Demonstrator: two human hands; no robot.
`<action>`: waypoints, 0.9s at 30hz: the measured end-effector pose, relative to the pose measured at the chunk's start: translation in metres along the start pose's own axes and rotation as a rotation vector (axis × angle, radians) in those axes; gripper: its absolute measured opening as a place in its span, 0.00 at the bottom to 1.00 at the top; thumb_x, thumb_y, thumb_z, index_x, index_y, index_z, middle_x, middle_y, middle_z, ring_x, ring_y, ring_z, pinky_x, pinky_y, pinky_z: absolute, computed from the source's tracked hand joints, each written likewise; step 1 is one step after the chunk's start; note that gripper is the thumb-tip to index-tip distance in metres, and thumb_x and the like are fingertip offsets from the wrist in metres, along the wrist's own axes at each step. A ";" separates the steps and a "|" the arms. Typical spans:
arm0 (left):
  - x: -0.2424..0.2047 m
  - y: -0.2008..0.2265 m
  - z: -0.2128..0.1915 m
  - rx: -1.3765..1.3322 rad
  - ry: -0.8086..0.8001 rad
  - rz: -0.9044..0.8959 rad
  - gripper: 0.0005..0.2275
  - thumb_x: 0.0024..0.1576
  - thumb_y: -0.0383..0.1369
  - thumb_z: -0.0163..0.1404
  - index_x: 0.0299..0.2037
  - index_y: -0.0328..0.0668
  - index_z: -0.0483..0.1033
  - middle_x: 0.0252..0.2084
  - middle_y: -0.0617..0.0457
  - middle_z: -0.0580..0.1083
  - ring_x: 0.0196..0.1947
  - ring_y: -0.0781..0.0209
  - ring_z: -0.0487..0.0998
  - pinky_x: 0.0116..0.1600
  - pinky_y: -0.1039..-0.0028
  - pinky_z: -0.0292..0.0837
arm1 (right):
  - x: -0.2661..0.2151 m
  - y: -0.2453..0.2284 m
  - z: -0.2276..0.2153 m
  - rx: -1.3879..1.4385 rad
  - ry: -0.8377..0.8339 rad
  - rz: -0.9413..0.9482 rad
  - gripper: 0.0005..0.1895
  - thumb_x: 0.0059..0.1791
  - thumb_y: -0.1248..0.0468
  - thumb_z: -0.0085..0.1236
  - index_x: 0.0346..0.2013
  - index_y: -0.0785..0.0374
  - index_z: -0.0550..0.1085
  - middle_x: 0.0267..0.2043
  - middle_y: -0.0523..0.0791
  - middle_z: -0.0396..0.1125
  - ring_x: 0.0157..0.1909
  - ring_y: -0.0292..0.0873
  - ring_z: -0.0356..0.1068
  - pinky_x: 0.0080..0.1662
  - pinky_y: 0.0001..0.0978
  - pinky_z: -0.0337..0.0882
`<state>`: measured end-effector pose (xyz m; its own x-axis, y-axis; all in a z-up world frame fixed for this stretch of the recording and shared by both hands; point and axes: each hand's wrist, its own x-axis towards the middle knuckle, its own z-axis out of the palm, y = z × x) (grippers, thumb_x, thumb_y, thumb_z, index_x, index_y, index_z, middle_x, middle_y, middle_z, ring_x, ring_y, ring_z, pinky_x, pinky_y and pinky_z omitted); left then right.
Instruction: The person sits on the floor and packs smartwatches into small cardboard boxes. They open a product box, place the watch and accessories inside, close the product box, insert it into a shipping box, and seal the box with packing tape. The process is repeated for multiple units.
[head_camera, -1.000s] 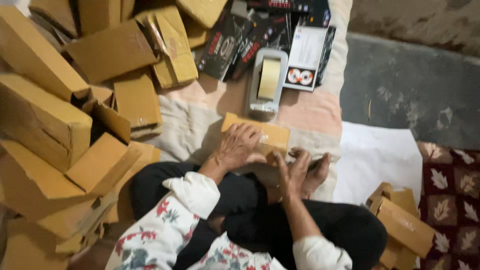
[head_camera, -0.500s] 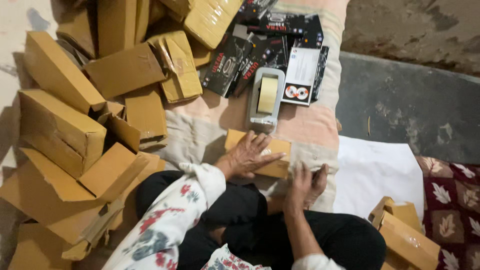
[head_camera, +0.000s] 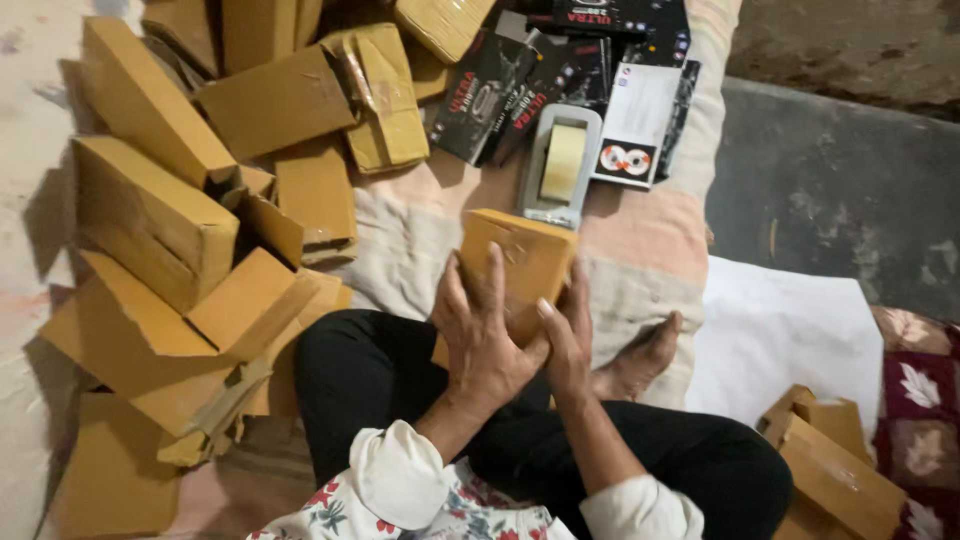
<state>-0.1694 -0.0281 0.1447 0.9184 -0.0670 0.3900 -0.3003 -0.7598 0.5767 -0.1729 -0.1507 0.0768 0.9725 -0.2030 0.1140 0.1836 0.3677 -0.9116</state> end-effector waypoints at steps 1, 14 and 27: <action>0.009 -0.009 0.002 -0.011 0.035 -0.002 0.47 0.47 0.52 0.58 0.76 0.43 0.48 0.71 0.21 0.48 0.70 0.21 0.49 0.70 0.38 0.46 | 0.020 0.009 0.006 0.048 -0.029 0.008 0.37 0.53 0.64 0.49 0.76 0.67 0.50 0.76 0.56 0.52 0.77 0.53 0.52 0.73 0.42 0.53; 0.025 -0.109 0.112 0.098 -0.160 -0.308 0.38 0.58 0.57 0.46 0.74 0.42 0.53 0.79 0.38 0.44 0.79 0.33 0.37 0.76 0.44 0.39 | 0.040 0.088 -0.017 -0.449 -0.048 0.283 0.27 0.57 0.51 0.48 0.62 0.70 0.69 0.62 0.52 0.67 0.63 0.44 0.64 0.64 0.35 0.61; 0.055 -0.103 0.124 0.176 -0.162 -0.260 0.34 0.64 0.50 0.42 0.76 0.35 0.51 0.80 0.39 0.41 0.80 0.36 0.33 0.70 0.34 0.45 | 0.061 0.118 -0.039 -0.943 0.015 -0.088 0.26 0.54 0.58 0.56 0.65 0.66 0.68 0.56 0.56 0.67 0.57 0.57 0.65 0.59 0.46 0.63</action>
<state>-0.0556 -0.0337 0.0176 0.9914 0.0521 0.1197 -0.0155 -0.8636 0.5040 -0.0974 -0.1555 -0.0393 0.9575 -0.2091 0.1988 0.0589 -0.5331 -0.8440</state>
